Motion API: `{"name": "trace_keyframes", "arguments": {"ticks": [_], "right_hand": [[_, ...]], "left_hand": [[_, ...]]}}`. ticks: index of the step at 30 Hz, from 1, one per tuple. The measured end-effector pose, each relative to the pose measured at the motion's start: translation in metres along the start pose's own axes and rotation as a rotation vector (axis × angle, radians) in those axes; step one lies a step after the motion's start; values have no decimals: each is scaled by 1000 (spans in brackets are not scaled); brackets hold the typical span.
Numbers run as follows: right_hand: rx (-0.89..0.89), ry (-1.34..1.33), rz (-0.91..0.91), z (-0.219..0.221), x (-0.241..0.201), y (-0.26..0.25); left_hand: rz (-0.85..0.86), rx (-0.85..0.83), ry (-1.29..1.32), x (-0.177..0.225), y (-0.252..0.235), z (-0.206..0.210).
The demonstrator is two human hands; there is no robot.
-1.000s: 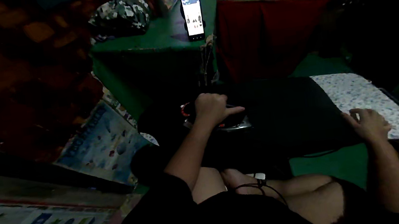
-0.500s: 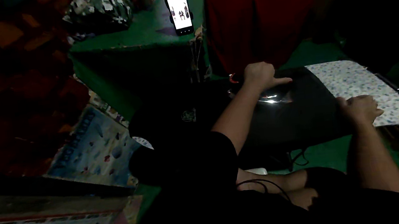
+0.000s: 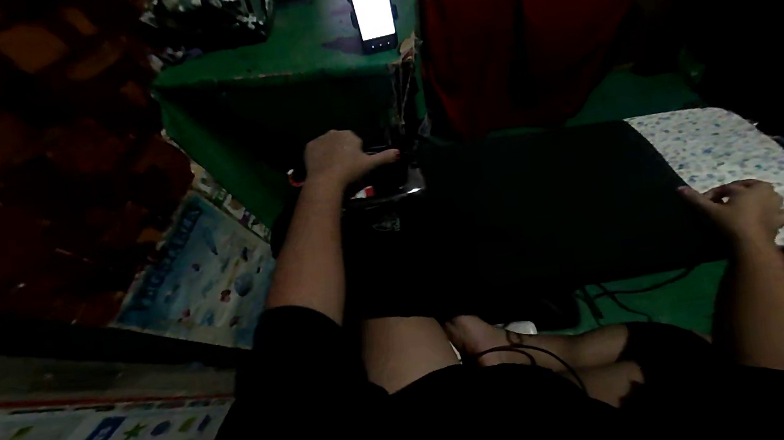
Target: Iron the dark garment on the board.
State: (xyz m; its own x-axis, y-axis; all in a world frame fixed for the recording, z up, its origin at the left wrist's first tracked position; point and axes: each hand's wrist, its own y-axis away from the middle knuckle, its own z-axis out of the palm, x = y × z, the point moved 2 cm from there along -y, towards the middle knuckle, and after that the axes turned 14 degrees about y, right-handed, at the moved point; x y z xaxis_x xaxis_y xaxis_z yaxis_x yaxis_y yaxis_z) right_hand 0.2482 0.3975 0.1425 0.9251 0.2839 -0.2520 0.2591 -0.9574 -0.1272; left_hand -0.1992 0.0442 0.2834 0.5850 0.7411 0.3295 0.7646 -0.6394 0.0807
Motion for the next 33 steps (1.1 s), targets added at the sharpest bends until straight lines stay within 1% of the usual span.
{"name": "trace_keyframes", "arguments": {"ticks": [3,5,7,10,13,19,21,24,26,28,31,33], "right_hand": [[-13,-1,-41,-1,-2,-1],[-22,17,-43,-1,-4,0],[-27,19,-28,-1,-7,0],[-21,51,-18,3,-6,-7],[-26,54,-20,3,-7,-7],[-13,31,-31,1,-7,-4],[-36,14,-10,-6,-14,3],[-34,-13,-5,-10,-18,7],[-36,-24,-3,-9,-17,6],[-46,-22,-1,-10,-15,6],[-48,-18,0,-9,-11,6],[-37,-11,-8,-4,-4,2]], "left_hand": [[-83,41,8,-36,0,-11],[-114,54,15,-38,0,-13],[-135,63,16,-28,-2,-10],[-135,61,14,4,-6,-1],[-65,25,22,52,-10,12],[200,-81,13,169,-23,51],[278,-118,12,206,-23,65],[375,-148,4,248,-19,82],[413,-159,-4,263,-18,89],[434,-175,-13,266,-15,90],[437,-206,-40,257,-7,83],[415,-215,-62,241,-5,76]]}}
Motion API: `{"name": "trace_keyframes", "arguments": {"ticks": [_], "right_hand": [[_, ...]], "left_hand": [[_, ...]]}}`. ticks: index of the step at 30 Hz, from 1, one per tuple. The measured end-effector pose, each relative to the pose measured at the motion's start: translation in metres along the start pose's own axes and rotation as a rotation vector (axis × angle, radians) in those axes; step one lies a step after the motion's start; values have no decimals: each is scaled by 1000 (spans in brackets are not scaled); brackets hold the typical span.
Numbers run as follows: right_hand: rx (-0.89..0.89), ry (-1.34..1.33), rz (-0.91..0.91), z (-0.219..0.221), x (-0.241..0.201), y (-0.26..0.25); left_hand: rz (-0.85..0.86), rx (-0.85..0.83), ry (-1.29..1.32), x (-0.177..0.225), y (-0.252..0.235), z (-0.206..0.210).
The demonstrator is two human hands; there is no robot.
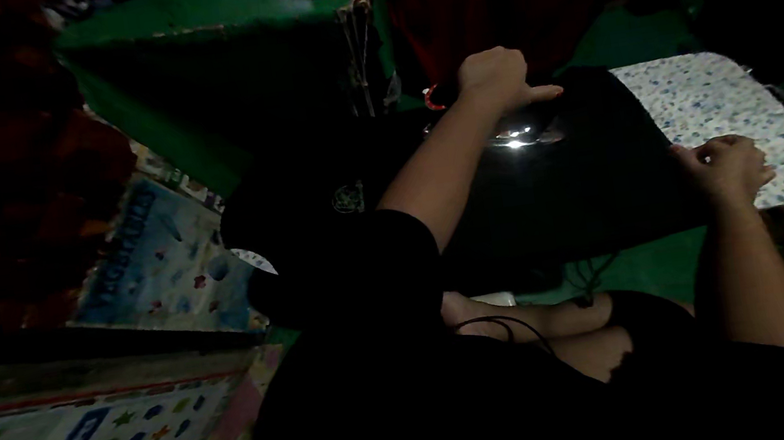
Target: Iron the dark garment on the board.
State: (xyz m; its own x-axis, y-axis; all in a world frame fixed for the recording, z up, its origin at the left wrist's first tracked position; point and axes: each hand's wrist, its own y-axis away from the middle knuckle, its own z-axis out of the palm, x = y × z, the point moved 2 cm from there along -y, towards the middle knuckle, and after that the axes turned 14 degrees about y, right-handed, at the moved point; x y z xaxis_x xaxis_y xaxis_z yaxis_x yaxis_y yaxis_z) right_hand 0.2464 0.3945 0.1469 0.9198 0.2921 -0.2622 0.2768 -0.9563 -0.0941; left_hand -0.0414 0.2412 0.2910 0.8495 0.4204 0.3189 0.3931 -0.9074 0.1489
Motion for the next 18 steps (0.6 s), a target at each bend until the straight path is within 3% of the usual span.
{"name": "trace_keyframes", "arguments": {"ticks": [6,14,18], "right_hand": [[-7,8,7,3,2,-2],[-8,1,9,-9,-15,15],[-2,-2,27,-6,-13,14]], "left_hand": [[-181,55,32,-93,46,-24],[-542,205,60,-241,145,-52],[-630,282,87,-266,176,-53]]}}
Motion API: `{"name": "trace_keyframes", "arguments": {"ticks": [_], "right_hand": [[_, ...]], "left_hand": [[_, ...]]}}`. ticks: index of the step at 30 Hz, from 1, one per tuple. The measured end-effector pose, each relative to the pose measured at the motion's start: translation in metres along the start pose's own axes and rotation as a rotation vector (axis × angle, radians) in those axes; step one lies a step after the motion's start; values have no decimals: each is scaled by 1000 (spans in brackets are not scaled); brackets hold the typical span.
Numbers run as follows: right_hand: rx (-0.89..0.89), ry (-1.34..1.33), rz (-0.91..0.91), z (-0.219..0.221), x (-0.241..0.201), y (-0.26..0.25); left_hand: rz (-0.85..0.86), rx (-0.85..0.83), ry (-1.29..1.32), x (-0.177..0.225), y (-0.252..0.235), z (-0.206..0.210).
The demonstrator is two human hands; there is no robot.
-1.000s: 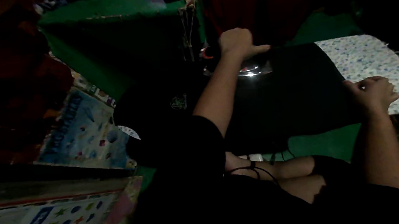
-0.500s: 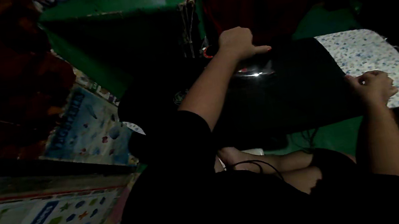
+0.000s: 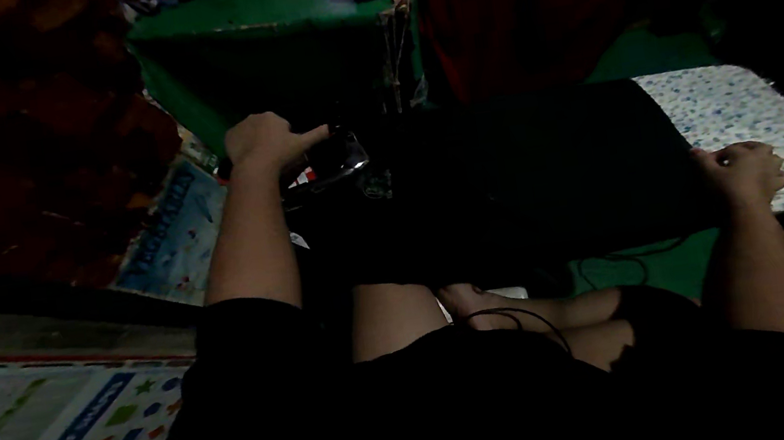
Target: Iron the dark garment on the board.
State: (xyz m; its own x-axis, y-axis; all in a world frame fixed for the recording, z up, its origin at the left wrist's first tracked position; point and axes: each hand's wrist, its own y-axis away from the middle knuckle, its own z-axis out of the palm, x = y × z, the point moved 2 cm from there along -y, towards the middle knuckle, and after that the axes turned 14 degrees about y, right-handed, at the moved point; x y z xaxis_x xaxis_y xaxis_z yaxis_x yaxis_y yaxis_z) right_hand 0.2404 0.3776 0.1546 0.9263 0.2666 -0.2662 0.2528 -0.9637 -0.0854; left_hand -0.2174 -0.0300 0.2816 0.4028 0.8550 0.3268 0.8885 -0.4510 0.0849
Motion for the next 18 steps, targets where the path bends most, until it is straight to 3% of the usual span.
{"name": "trace_keyframes", "arguments": {"ticks": [6,18], "right_hand": [[-6,12,28,-1,-5,2],[-16,59,2,15,22,-21]], "left_hand": [[70,-8,-27,39,25,12],[511,-217,-54,217,95,80]]}}
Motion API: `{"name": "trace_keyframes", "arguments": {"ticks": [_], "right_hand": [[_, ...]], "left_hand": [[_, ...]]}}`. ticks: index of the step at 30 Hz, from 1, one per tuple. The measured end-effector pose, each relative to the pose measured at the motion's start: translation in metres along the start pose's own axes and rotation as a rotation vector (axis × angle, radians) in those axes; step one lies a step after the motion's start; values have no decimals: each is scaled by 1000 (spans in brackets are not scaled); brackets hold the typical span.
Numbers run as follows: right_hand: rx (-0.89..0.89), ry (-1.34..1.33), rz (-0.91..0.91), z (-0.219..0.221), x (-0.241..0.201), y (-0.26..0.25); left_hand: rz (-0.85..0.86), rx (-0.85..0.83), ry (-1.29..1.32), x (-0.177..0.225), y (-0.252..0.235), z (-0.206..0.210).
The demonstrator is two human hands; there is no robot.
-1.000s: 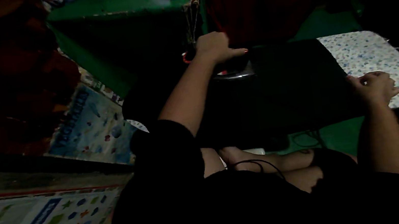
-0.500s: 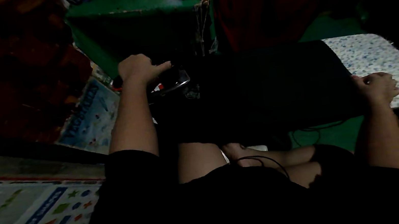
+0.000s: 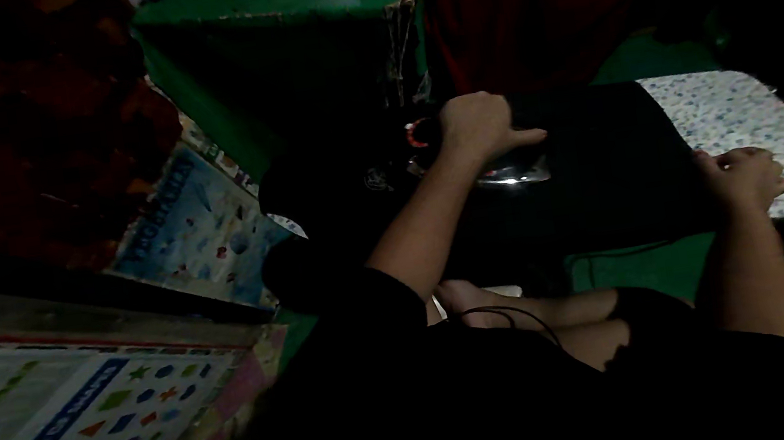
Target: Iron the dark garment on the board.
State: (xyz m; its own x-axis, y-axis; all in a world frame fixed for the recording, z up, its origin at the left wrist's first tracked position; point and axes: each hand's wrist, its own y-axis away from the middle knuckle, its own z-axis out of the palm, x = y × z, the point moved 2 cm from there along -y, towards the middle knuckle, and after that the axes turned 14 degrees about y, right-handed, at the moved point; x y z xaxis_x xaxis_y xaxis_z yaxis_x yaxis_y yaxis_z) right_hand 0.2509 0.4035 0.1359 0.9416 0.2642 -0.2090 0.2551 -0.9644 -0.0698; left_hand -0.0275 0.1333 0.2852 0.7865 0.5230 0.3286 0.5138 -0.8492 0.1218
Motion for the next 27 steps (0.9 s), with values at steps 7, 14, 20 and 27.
{"name": "trace_keyframes", "arguments": {"ticks": [7,14,20,27], "right_hand": [[95,15,-73,22,23,-15],[0,-17,-67,-4,5,5],[44,-116,-50,-19,-12,25],[42,-98,-10,-15,-11,20]], "left_hand": [[118,-32,-10,23,1,12],[-8,-16,-29,-37,15,-10],[-222,103,7,-133,35,-38],[-450,236,48,-201,59,-58]]}}
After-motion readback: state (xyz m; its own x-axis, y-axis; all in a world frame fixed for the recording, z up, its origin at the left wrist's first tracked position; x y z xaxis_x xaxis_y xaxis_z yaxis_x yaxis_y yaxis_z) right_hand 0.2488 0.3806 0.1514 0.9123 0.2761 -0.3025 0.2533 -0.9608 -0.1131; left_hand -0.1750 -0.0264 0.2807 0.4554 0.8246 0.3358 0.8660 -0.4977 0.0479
